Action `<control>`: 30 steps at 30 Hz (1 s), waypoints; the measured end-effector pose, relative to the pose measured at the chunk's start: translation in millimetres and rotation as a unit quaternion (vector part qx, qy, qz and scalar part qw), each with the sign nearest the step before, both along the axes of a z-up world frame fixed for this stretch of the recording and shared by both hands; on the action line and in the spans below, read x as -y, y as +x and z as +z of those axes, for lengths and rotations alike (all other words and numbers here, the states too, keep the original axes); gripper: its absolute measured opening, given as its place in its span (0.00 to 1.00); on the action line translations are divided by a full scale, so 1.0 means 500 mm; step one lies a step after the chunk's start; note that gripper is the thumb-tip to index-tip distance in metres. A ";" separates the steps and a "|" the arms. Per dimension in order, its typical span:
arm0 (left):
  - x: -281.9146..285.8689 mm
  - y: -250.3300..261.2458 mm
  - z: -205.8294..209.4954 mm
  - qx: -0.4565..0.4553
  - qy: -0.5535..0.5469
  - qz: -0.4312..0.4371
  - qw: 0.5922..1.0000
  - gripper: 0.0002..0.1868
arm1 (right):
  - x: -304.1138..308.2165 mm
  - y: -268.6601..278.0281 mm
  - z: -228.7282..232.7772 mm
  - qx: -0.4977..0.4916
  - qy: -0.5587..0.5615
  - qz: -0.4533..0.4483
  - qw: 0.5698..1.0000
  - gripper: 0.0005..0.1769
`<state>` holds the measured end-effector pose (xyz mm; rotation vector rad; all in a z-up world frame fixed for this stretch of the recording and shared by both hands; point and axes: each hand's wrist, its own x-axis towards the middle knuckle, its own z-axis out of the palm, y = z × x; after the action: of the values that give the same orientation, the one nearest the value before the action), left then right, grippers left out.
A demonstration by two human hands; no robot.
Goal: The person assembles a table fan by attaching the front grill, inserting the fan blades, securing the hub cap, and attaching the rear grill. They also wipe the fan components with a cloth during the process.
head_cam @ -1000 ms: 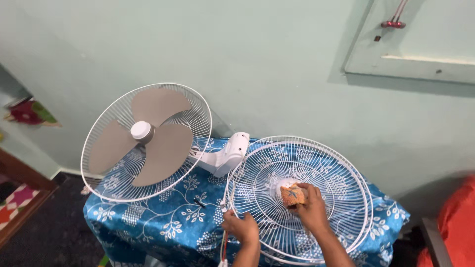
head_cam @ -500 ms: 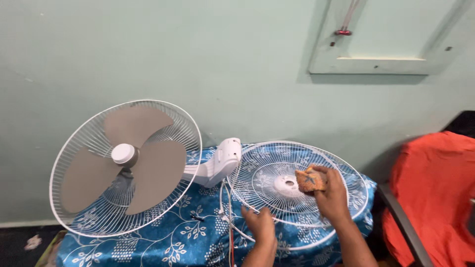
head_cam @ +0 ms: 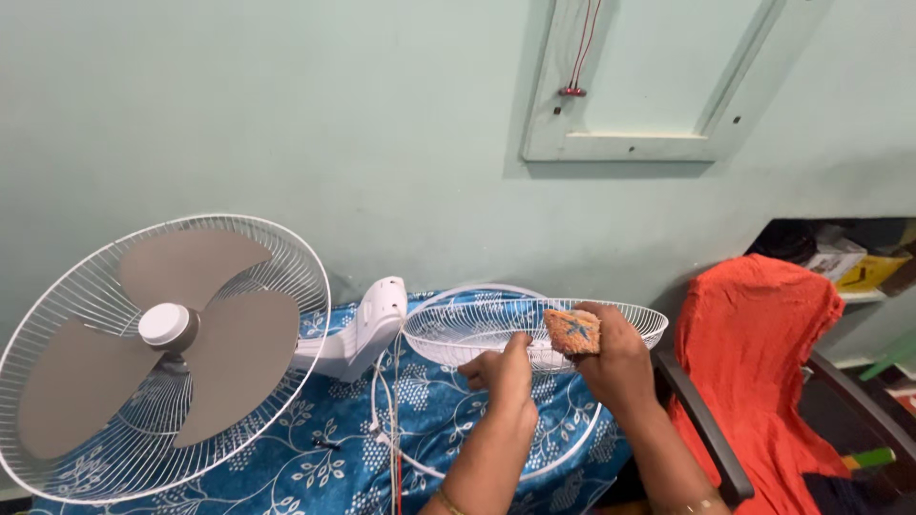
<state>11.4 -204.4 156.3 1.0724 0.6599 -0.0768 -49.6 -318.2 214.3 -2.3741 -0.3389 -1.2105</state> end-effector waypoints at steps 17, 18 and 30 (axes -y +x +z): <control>-0.102 -0.058 0.352 0.365 0.586 -0.100 0.716 0.19 | 0.051 0.182 0.313 0.011 0.112 0.094 0.989 0.16; -0.096 -0.051 0.365 0.359 0.584 -0.087 0.723 0.20 | 0.049 0.194 0.329 0.071 0.127 0.132 0.981 0.18; -0.035 0.079 0.336 0.287 0.641 -0.038 0.711 0.17 | 0.014 0.246 0.106 0.083 0.027 0.004 0.996 0.25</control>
<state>50.9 -186.9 324.5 2.3318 -0.0212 0.7429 73.5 -325.0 267.4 -2.2297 -0.3638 -1.3978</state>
